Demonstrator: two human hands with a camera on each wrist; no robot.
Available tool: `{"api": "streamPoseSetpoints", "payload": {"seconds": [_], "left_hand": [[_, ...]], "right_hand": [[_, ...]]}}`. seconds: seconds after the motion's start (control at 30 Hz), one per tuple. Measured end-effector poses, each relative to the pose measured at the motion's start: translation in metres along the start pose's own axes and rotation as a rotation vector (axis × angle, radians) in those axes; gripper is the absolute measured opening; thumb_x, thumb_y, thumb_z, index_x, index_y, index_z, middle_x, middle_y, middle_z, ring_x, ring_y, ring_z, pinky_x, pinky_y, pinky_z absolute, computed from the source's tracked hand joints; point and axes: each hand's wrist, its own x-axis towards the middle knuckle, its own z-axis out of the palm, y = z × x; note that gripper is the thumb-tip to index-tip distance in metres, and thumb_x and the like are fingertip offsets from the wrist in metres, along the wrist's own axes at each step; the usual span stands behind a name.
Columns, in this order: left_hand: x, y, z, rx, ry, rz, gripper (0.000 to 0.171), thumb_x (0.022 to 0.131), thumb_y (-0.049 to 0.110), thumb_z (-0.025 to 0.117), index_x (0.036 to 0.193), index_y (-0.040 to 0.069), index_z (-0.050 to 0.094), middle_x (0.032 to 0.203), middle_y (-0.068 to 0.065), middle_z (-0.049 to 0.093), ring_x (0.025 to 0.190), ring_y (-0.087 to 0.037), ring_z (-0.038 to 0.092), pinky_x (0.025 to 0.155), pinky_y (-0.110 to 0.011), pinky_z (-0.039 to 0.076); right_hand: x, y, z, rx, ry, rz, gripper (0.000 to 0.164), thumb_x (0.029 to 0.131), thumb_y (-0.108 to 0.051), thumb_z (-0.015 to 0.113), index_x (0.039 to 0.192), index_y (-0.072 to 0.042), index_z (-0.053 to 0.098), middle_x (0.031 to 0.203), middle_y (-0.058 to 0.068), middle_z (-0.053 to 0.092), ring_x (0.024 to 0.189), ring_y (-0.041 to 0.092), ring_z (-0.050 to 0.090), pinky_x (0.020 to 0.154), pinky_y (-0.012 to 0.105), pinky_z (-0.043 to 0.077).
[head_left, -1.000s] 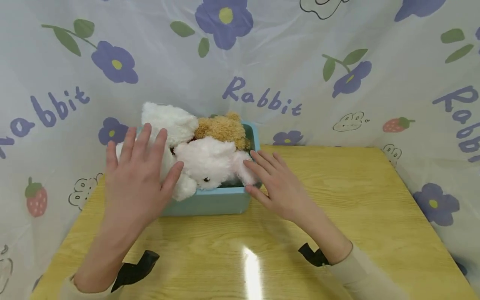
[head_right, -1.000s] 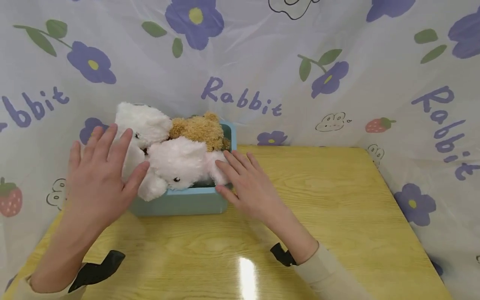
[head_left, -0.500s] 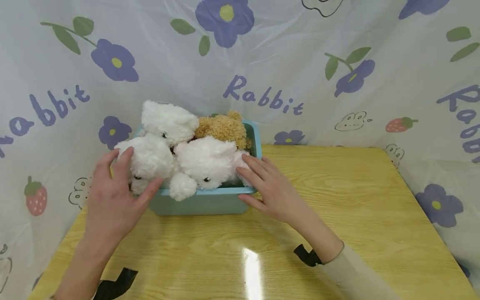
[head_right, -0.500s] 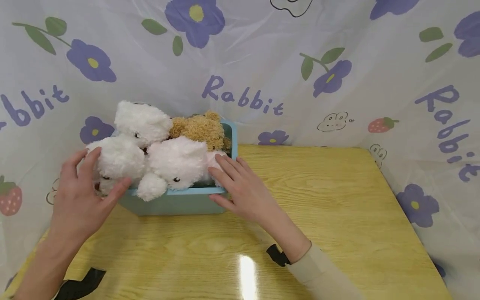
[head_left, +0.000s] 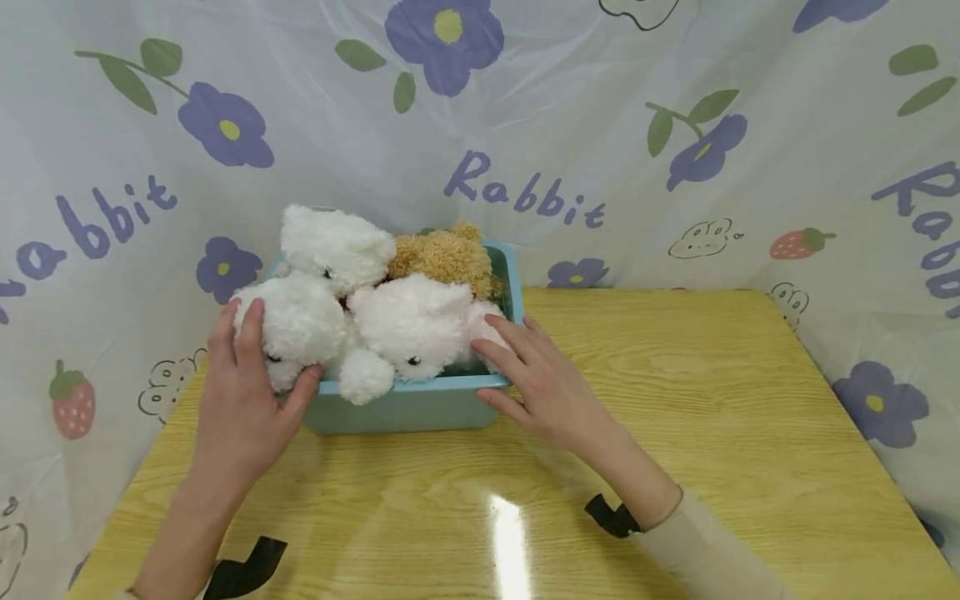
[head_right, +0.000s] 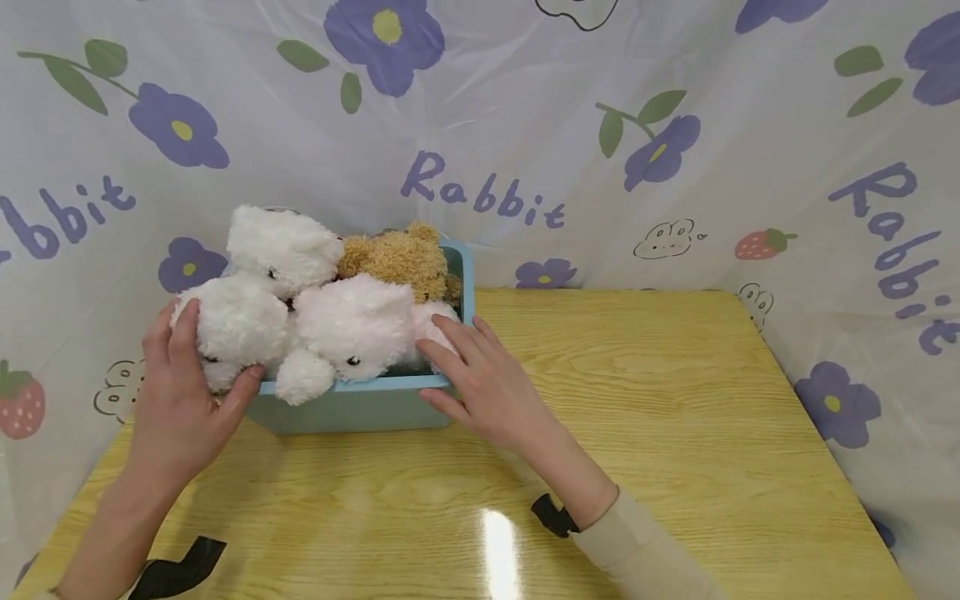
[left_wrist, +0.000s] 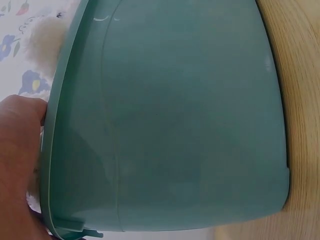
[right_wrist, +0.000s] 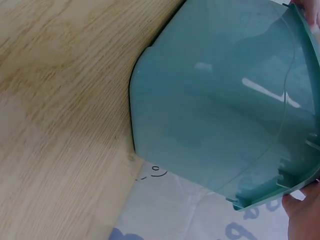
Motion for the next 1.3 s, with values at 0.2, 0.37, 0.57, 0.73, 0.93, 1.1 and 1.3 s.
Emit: {"api": "streamPoseSetpoints", "payload": {"seconds": [0.2, 0.37, 0.57, 0.73, 0.93, 1.1, 1.3], "left_hand": [[0.001, 0.001, 0.001, 0.004, 0.003, 0.002, 0.082, 0.102, 0.063, 0.041, 0.160, 0.008, 0.023, 0.157, -0.034, 0.025, 0.134, -0.058, 0.036, 0.090, -0.073, 0.040], [0.003, 0.004, 0.006, 0.000, 0.005, -0.005, 0.083, 0.101, 0.063, 0.040, 0.160, 0.008, 0.024, 0.159, -0.032, 0.025, 0.132, -0.059, 0.039, 0.089, -0.074, 0.041], [0.006, 0.011, 0.011, 0.019, 0.004, -0.001, 0.083, 0.101, 0.061, 0.040, 0.159, 0.005, 0.024, 0.158, -0.033, 0.026, 0.125, -0.061, 0.044, 0.088, -0.074, 0.042], [0.008, 0.020, 0.017, 0.044, -0.035, 0.004, 0.080, 0.102, 0.053, 0.043, 0.160, 0.003, 0.020, 0.158, -0.035, 0.023, 0.120, -0.063, 0.046, 0.090, -0.074, 0.041], [0.010, 0.028, 0.022, 0.048, -0.055, -0.004, 0.083, 0.094, 0.030, 0.062, 0.161, 0.004, 0.020, 0.159, -0.035, 0.023, 0.117, -0.061, 0.047, 0.089, -0.073, 0.042], [0.011, 0.033, 0.025, 0.053, -0.055, 0.004, 0.083, 0.092, 0.026, 0.063, 0.160, 0.003, 0.021, 0.158, -0.034, 0.024, 0.113, -0.060, 0.050, 0.088, -0.072, 0.043], [0.012, 0.039, 0.027, 0.058, -0.043, 0.026, 0.082, 0.093, 0.025, 0.063, 0.159, 0.002, 0.022, 0.158, -0.034, 0.024, 0.107, -0.060, 0.051, 0.085, -0.072, 0.043]], "right_hand": [[-0.003, -0.001, 0.001, 0.007, 0.007, 0.014, 0.060, 0.110, -0.051, 0.034, 0.142, -0.004, 0.053, 0.151, 0.024, 0.045, 0.137, 0.037, 0.048, 0.118, 0.059, 0.027], [-0.007, 0.001, -0.002, 0.020, 0.011, 0.035, 0.061, 0.110, -0.051, 0.034, 0.143, -0.004, 0.053, 0.152, 0.023, 0.045, 0.137, 0.038, 0.048, 0.118, 0.059, 0.027], [-0.012, 0.003, -0.005, 0.026, 0.023, 0.044, 0.061, 0.109, -0.051, 0.035, 0.144, -0.004, 0.053, 0.152, 0.023, 0.045, 0.136, 0.040, 0.049, 0.117, 0.060, 0.029], [-0.018, 0.009, -0.008, 0.026, 0.050, 0.064, 0.061, 0.109, -0.051, 0.036, 0.143, -0.002, 0.053, 0.152, 0.023, 0.046, 0.135, 0.041, 0.050, 0.116, 0.062, 0.030], [-0.024, 0.013, -0.013, 0.030, 0.062, 0.081, 0.062, 0.109, -0.052, 0.038, 0.142, -0.003, 0.054, 0.151, 0.022, 0.046, 0.134, 0.040, 0.050, 0.116, 0.062, 0.030], [-0.030, 0.015, -0.016, 0.047, 0.058, 0.105, 0.062, 0.108, -0.054, 0.039, 0.143, -0.004, 0.054, 0.151, 0.020, 0.047, 0.135, 0.039, 0.049, 0.118, 0.060, 0.028], [-0.035, 0.016, -0.020, 0.057, 0.052, 0.129, 0.063, 0.107, -0.055, 0.040, 0.143, -0.005, 0.054, 0.153, 0.019, 0.046, 0.138, 0.038, 0.047, 0.119, 0.057, 0.026]]}}
